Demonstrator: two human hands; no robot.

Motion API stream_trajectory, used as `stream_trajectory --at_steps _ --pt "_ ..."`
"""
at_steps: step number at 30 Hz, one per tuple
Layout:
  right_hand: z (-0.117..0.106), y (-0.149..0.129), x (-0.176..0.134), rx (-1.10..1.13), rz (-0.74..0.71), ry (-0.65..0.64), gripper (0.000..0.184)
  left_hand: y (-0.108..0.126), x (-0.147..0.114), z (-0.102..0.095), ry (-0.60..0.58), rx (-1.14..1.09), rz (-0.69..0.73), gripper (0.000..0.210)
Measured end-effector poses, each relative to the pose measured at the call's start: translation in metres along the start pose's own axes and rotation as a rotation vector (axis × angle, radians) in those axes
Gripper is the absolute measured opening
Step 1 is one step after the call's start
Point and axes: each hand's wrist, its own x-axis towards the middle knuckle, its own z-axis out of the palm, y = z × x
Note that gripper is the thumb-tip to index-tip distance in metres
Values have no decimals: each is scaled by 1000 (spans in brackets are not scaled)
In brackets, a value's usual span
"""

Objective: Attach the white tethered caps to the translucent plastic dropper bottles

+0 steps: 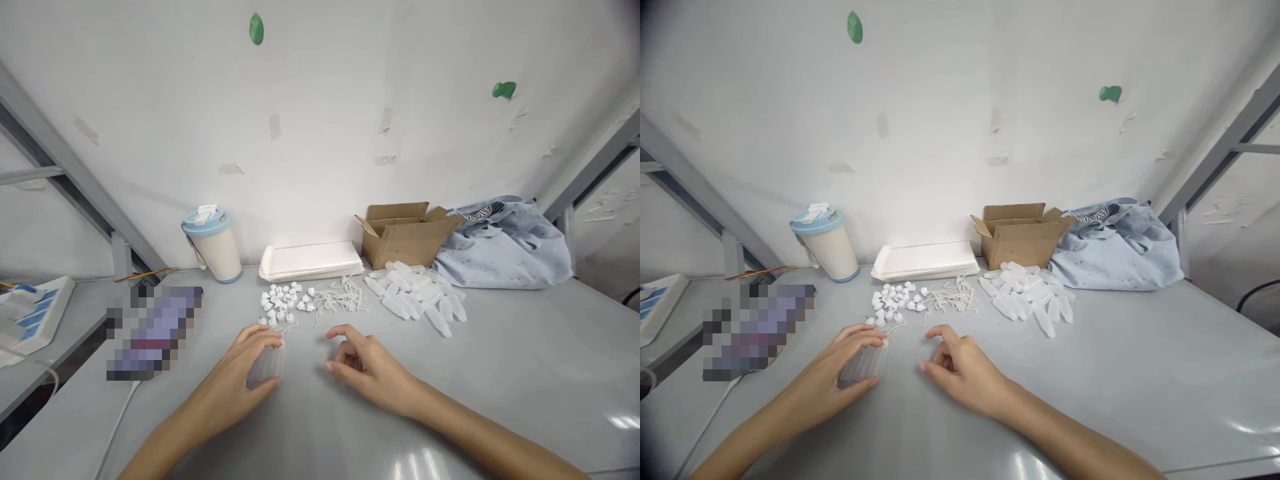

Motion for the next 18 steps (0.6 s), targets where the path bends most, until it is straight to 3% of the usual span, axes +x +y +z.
stream_trajectory --at_steps 11,18 --pt "-1 2 0 15 -11 -1 32 -4 -2 0 -88 -29 -55 42" --pt "-1 4 0 -16 -32 6 33 19 23 -6 -51 -28 46 35"
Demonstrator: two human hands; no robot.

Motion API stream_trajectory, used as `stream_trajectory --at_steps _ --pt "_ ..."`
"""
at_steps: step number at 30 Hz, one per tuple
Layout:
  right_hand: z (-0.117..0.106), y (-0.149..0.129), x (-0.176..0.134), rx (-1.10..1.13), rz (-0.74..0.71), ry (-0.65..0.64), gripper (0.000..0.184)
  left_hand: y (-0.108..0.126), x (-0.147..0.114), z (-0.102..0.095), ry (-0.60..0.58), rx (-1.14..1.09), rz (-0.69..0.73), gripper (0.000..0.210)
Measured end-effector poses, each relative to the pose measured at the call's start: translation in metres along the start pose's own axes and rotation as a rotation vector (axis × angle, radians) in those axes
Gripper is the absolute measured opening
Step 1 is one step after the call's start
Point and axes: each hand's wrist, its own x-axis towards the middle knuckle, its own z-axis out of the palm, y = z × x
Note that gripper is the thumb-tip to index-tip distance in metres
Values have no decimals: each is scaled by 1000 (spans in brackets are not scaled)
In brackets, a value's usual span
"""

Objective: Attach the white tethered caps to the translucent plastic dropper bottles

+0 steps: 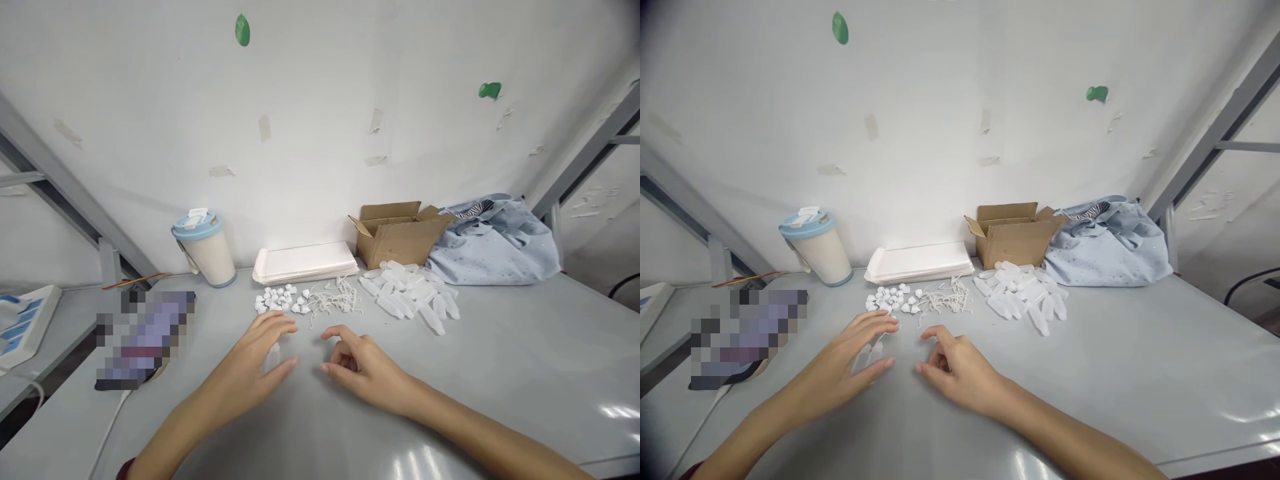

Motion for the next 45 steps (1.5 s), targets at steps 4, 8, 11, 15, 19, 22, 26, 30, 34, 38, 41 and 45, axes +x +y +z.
stream_trajectory --at_steps 4,8,11,15,19,22,26,30,34,38,41,45 --pt "-6 2 1 -94 -45 53 31 11 29 5 58 47 102 26" --pt "-21 6 6 -268 -64 171 29 13 55 12 30 234 169 23" --pt "-38 13 11 -482 -28 282 26 12 71 16 28 306 197 21" --pt "-63 23 15 -694 56 388 22 13 86 23 13 363 237 18" --pt "-82 25 14 -803 152 430 20 16 93 29 -34 385 267 16" --pt "-91 22 12 -863 216 412 17 17 93 28 -47 367 262 18" --pt "-93 15 8 -941 293 364 15 18 86 19 -24 308 227 29" --pt "-91 8 6 -996 361 314 16 21 74 7 19 39 24 36" --pt "-91 6 5 -1017 408 289 16 22 62 2 100 -359 -216 37" --pt "-92 10 7 -1014 440 273 15 20 52 0 179 -659 -311 33" --pt "-91 15 9 -997 448 266 15 19 44 1 195 -788 -414 31" --pt "-90 17 10 -946 430 257 14 23 37 2 237 -872 -482 28"
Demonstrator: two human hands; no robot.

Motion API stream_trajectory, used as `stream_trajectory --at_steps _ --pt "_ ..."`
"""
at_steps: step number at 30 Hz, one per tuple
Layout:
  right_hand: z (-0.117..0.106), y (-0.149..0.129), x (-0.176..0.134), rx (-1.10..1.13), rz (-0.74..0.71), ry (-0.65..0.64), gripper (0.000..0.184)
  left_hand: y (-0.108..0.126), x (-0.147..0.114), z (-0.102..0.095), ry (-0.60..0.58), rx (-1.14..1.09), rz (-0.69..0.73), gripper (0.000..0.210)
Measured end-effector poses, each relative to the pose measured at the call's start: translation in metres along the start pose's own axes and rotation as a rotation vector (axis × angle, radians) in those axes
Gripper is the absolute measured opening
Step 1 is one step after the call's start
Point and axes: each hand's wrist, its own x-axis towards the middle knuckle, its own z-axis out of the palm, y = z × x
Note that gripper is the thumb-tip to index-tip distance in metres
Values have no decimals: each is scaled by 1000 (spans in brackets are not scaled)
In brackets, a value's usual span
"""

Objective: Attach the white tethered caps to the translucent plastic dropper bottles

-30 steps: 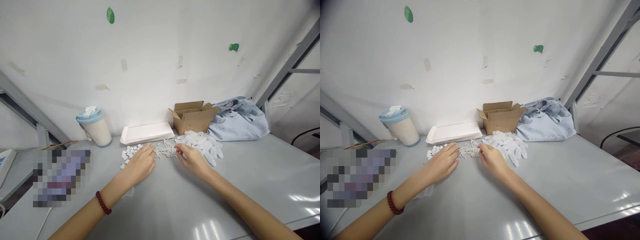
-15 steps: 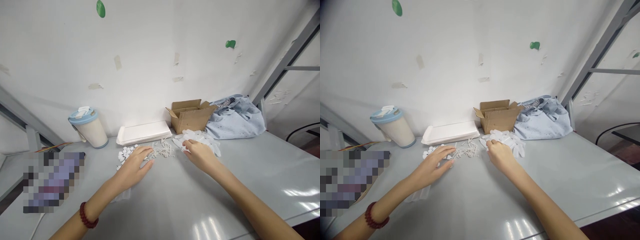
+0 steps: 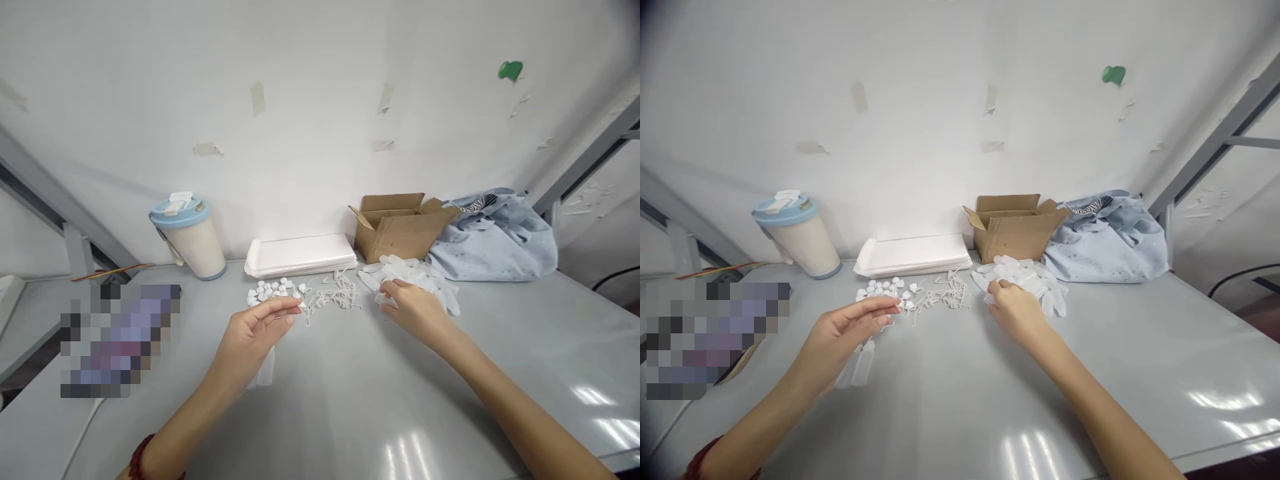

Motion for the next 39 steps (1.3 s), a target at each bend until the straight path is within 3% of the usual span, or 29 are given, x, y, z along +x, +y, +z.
stream_trajectory --at_steps 4,8,12,14,18,24,30,39 --pt "-1 -3 -4 117 -82 2 15 3 -8 2 -26 -89 -2 29" --pt "-1 -17 -13 624 -184 58 28 4 -14 5 -76 -207 -11 30" --pt "6 -39 -27 1042 -123 78 26 1 -17 8 -107 -291 -8 30" --pt "10 -48 -34 1162 -87 84 23 -1 -18 9 -121 -343 -3 30" --pt "11 -57 -41 1339 -89 -22 21 -1 -18 12 -119 -457 13 30" --pt "6 -55 -42 1440 -75 -102 21 3 -18 11 -63 -583 33 29" --pt "7 -57 -44 1407 -85 -125 23 3 -21 11 -102 -543 24 30" --pt "11 -59 -44 1445 -115 -11 16 5 -21 13 -136 -565 12 30"
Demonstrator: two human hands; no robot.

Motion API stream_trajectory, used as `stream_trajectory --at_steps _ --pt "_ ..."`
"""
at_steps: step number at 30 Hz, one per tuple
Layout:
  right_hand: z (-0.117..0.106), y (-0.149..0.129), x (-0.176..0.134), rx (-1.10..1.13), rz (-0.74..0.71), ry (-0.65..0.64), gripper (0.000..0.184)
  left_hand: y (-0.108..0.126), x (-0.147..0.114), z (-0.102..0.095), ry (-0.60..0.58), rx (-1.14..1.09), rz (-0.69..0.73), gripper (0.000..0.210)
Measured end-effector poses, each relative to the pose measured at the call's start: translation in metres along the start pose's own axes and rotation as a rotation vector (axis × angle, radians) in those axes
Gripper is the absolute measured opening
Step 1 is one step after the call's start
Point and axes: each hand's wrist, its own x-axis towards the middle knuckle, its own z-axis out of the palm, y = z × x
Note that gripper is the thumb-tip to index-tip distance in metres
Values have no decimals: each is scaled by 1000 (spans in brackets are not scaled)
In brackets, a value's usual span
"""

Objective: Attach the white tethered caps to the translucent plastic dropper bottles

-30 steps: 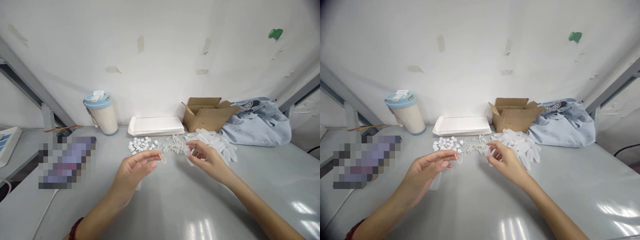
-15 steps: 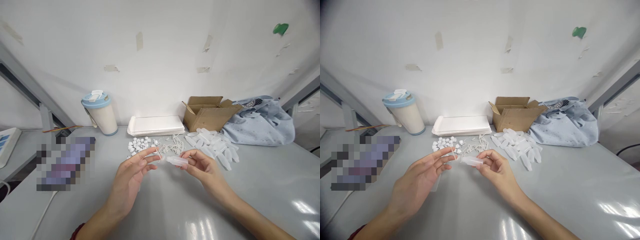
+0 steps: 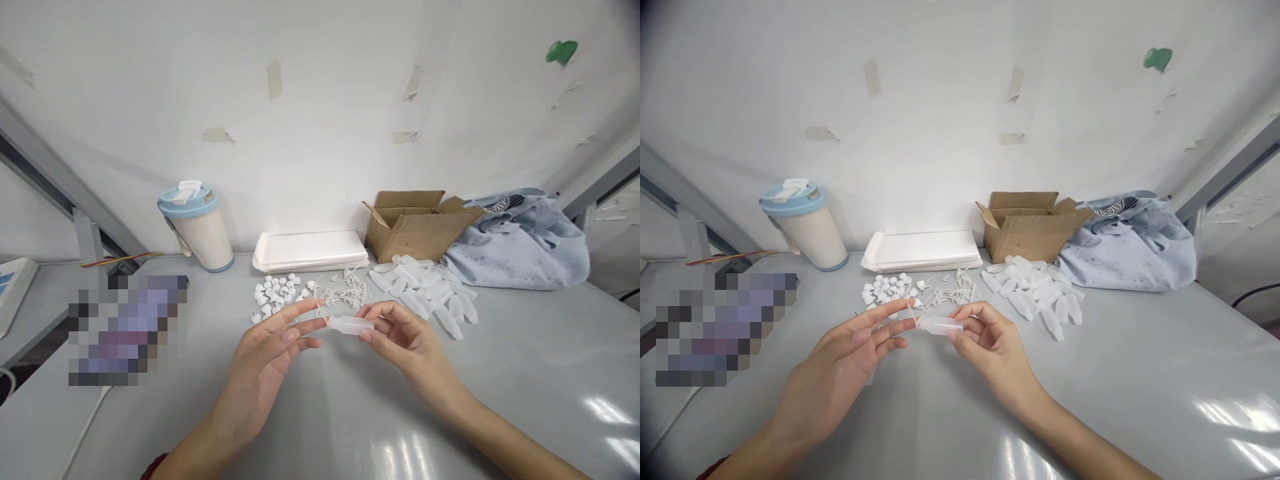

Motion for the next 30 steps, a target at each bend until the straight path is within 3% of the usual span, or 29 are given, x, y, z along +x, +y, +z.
stream_trajectory --at_steps 8,16,22,30 --pt "2 0 -1 -143 -75 25 17 -5 -2 0 -28 16 -37 33" --pt "5 1 -5 -120 -89 -138 13 -12 2 4 123 278 -112 23" --pt "6 3 -8 -105 -66 -226 13 -16 2 5 86 309 -45 15" --pt "8 6 -9 -144 -71 -253 17 -20 0 8 29 277 4 24"
